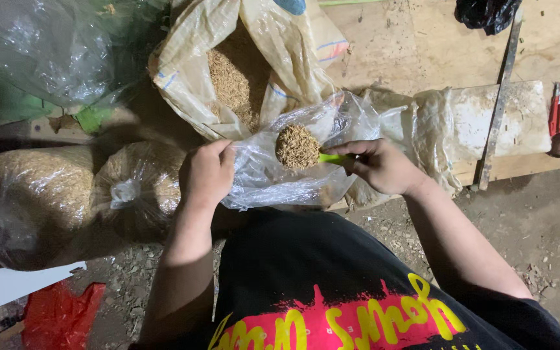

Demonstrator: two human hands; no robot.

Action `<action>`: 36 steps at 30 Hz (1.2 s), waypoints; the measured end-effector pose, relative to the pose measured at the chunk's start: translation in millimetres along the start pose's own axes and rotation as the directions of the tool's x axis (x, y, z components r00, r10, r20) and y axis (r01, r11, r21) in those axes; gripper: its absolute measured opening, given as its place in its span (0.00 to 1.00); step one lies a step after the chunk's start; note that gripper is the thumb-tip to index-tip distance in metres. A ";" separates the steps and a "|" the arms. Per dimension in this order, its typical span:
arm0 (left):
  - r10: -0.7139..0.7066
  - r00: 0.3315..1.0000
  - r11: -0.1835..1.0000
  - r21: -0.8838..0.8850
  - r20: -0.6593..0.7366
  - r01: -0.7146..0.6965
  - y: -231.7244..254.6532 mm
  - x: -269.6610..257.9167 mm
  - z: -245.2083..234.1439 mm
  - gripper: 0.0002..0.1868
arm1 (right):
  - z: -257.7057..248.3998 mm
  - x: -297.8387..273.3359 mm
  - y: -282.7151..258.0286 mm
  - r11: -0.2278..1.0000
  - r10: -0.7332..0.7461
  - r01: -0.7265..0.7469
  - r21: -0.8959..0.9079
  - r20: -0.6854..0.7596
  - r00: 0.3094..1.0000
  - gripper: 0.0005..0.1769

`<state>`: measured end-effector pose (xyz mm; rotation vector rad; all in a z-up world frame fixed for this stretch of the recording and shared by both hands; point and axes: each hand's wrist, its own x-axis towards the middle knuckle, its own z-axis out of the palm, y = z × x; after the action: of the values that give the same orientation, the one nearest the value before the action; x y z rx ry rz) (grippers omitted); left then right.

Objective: The person uses a green scoop to transfer grain from a large sack into a clear plastic bag. They repeatedly scoop and pour the grain, gradually filling the bag while keeping the sack open with one hand.

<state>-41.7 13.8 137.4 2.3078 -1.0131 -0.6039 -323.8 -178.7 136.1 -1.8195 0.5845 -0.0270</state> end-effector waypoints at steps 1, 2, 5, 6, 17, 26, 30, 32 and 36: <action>0.019 1.000 1.000 -0.019 -0.014 -0.019 -2.8 0.4 3.5 0.13 | 1.2 -1.2 0.4 0.999 0.010 -0.010 -0.031 -0.005 1.000 0.25; 0.038 0.999 0.999 -0.037 -0.029 -0.039 -6.1 0.8 7.0 0.13 | 2.4 -2.4 0.1 0.998 0.020 -0.020 -0.061 -0.010 1.000 0.25; 0.079 0.995 0.993 -0.087 -0.053 -0.084 -16.8 0.9 13.8 0.13 | 4.4 -5.0 -4.5 0.967 -0.177 0.167 -0.194 -0.033 0.984 0.24; 0.080 0.995 0.993 -0.084 -0.054 -0.085 -18.7 0.6 15.5 0.13 | 3.4 -6.3 -6.5 0.933 -0.278 0.261 -0.247 -0.036 0.960 0.23; 0.014 0.986 0.998 -0.064 -0.168 -0.025 -17.9 -14.1 -8.9 0.14 | -4.5 -9.2 -11.5 0.705 -0.510 0.372 -0.604 -0.066 0.858 0.17; -0.152 0.967 0.984 -0.065 0.206 0.168 -38.3 -34.0 -30.6 0.19 | -4.5 26.3 -47.8 0.867 -0.197 0.013 -0.499 -0.318 0.928 0.15; 0.178 0.920 0.980 -0.144 0.348 -0.136 -39.6 -28.5 -32.8 0.25 | 16.1 97.1 -68.5 0.651 0.198 -0.335 -0.681 -0.273 0.941 0.26; 0.201 0.923 0.974 -0.170 0.328 -0.152 -38.5 -21.9 -31.2 0.29 | 35.4 122.8 -67.3 0.701 0.144 -0.314 -0.640 -0.305 0.942 0.23; 0.094 0.964 0.989 -0.139 0.248 -0.060 -36.6 -6.2 -16.3 0.29 | 71.2 193.7 -47.0 0.634 0.172 -0.344 -0.693 -0.307 0.936 0.26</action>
<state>-16.8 44.3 127.6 2.1037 -1.1383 -0.9235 -114.9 -183.2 102.5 -2.5246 1.1365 0.2559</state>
